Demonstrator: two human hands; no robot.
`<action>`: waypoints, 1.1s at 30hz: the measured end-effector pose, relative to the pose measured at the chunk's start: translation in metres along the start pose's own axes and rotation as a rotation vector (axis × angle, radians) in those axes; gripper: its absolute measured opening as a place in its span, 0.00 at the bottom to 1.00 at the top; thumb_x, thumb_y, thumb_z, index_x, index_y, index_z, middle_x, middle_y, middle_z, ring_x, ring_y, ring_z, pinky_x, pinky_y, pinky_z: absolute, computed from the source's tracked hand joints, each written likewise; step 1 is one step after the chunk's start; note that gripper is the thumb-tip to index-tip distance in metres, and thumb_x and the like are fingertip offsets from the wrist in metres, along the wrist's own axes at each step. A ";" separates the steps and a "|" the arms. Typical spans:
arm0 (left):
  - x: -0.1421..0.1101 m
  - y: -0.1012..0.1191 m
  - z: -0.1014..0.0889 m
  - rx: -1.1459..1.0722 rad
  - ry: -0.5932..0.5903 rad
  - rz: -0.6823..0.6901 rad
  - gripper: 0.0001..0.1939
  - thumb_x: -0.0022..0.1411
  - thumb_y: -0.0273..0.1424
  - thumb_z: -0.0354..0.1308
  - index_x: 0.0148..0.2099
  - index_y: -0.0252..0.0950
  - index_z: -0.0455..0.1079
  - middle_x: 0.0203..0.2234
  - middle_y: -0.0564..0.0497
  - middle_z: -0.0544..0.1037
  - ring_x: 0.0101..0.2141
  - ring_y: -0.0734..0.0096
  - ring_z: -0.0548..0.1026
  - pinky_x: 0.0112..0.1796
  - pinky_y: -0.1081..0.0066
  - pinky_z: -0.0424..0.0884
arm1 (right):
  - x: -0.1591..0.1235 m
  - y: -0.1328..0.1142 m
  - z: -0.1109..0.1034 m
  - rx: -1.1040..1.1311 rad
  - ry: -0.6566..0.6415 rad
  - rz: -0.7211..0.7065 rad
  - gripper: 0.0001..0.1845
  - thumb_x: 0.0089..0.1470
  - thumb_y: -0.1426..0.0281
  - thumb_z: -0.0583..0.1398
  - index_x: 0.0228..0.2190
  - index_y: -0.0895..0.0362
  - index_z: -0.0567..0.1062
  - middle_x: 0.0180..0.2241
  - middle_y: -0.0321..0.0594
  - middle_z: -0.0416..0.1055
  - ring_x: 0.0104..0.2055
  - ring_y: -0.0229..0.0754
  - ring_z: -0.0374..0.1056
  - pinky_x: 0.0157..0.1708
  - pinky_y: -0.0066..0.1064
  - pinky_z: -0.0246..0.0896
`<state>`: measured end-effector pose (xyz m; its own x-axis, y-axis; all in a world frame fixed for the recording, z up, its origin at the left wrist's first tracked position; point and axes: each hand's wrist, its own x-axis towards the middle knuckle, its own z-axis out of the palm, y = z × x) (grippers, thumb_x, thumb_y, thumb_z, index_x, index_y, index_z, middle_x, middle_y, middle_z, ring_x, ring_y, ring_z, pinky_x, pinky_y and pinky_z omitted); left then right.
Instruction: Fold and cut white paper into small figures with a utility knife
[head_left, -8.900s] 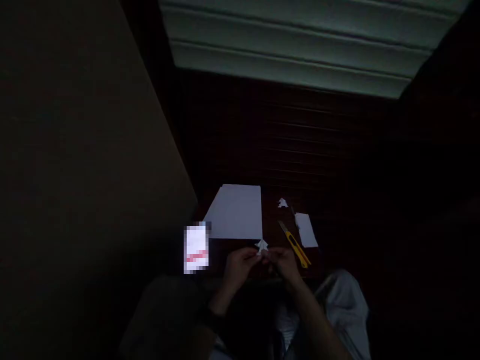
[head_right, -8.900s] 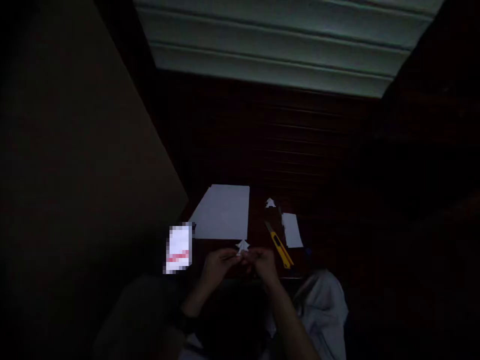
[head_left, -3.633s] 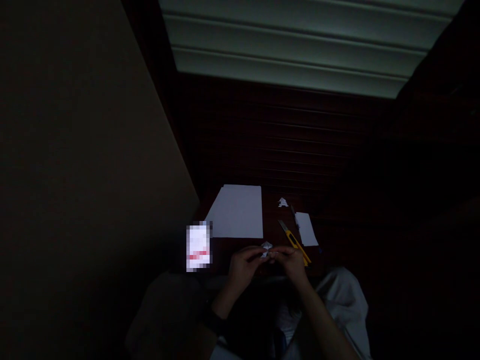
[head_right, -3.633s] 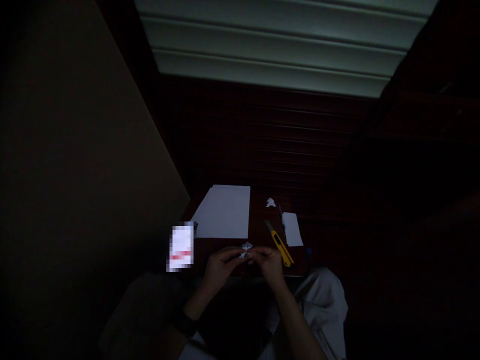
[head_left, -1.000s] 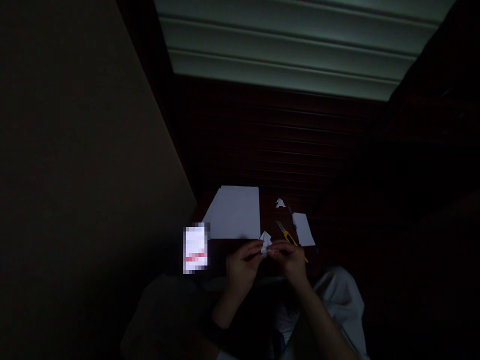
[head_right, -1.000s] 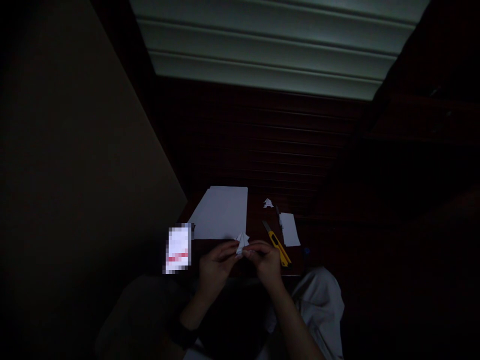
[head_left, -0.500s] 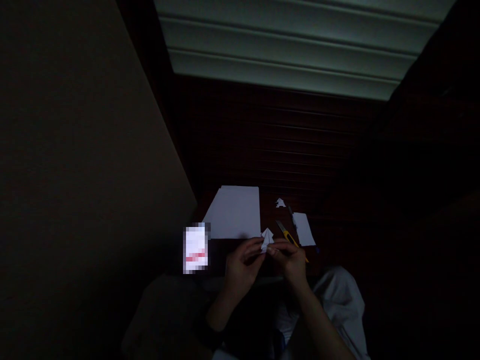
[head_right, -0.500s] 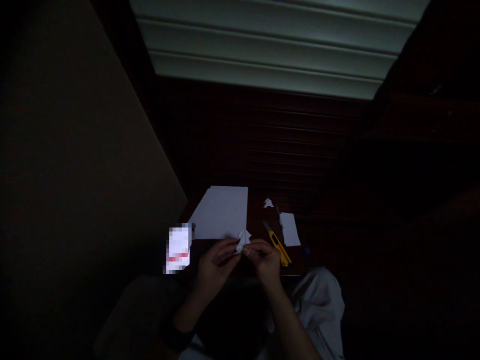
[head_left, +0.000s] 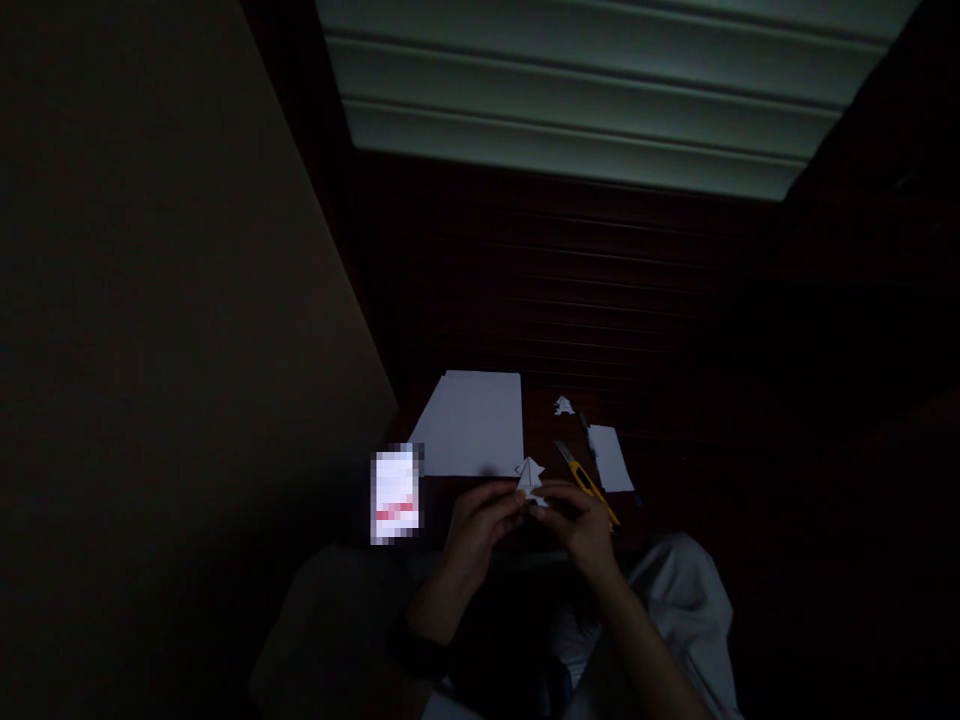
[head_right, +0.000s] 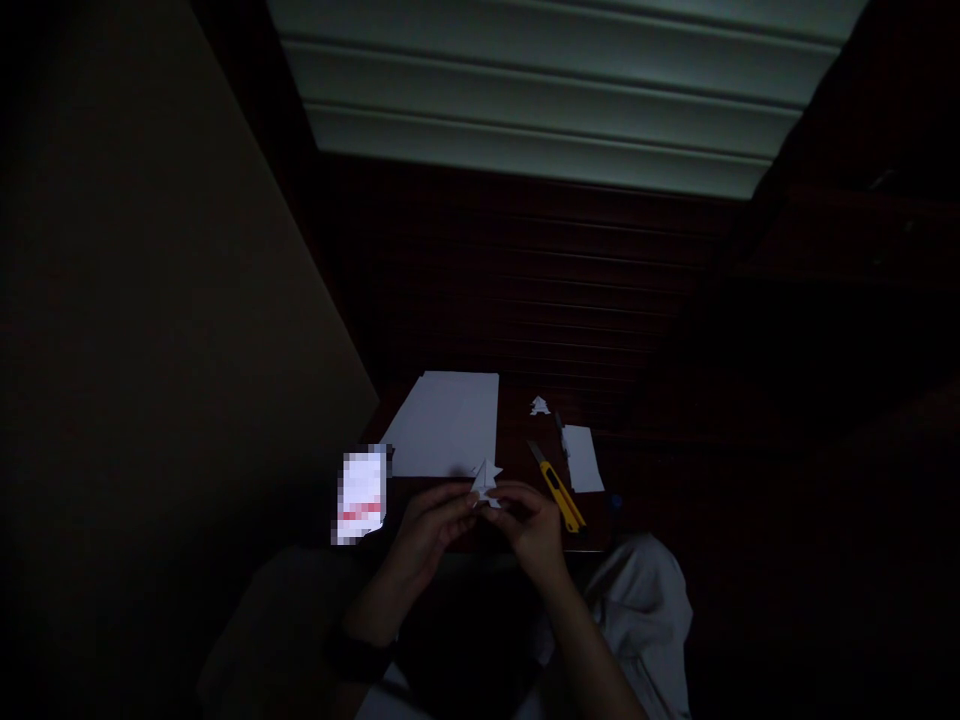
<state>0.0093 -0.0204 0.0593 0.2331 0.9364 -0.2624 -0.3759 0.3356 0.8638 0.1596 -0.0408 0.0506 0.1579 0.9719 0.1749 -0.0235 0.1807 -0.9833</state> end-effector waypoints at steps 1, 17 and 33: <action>0.002 -0.002 -0.001 -0.014 0.016 -0.001 0.14 0.48 0.32 0.64 0.38 0.30 0.74 0.32 0.42 0.77 0.33 0.66 0.75 0.34 0.72 0.70 | 0.000 0.001 -0.002 0.082 -0.016 0.052 0.12 0.41 0.70 0.66 0.34 0.53 0.77 0.35 0.40 0.74 0.38 0.45 0.68 0.39 0.34 0.63; 0.004 -0.005 -0.009 0.060 -0.017 -0.089 0.12 0.43 0.29 0.67 0.33 0.30 0.74 0.30 0.44 0.78 0.31 0.67 0.75 0.34 0.71 0.69 | 0.009 0.024 -0.007 0.250 -0.124 0.348 0.12 0.38 0.68 0.68 0.29 0.58 0.77 0.21 0.34 0.71 0.21 0.34 0.64 0.24 0.26 0.57; 0.002 -0.002 -0.011 0.016 -0.092 -0.085 0.08 0.44 0.26 0.65 0.29 0.31 0.72 0.26 0.46 0.77 0.29 0.69 0.75 0.33 0.70 0.69 | 0.003 0.021 -0.003 0.400 -0.120 0.394 0.09 0.36 0.71 0.68 0.25 0.59 0.76 0.19 0.35 0.71 0.19 0.34 0.62 0.21 0.26 0.54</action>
<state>0.0011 -0.0177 0.0527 0.3448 0.8910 -0.2952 -0.3368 0.4110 0.8471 0.1623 -0.0348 0.0307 -0.0512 0.9835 -0.1736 -0.4333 -0.1785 -0.8834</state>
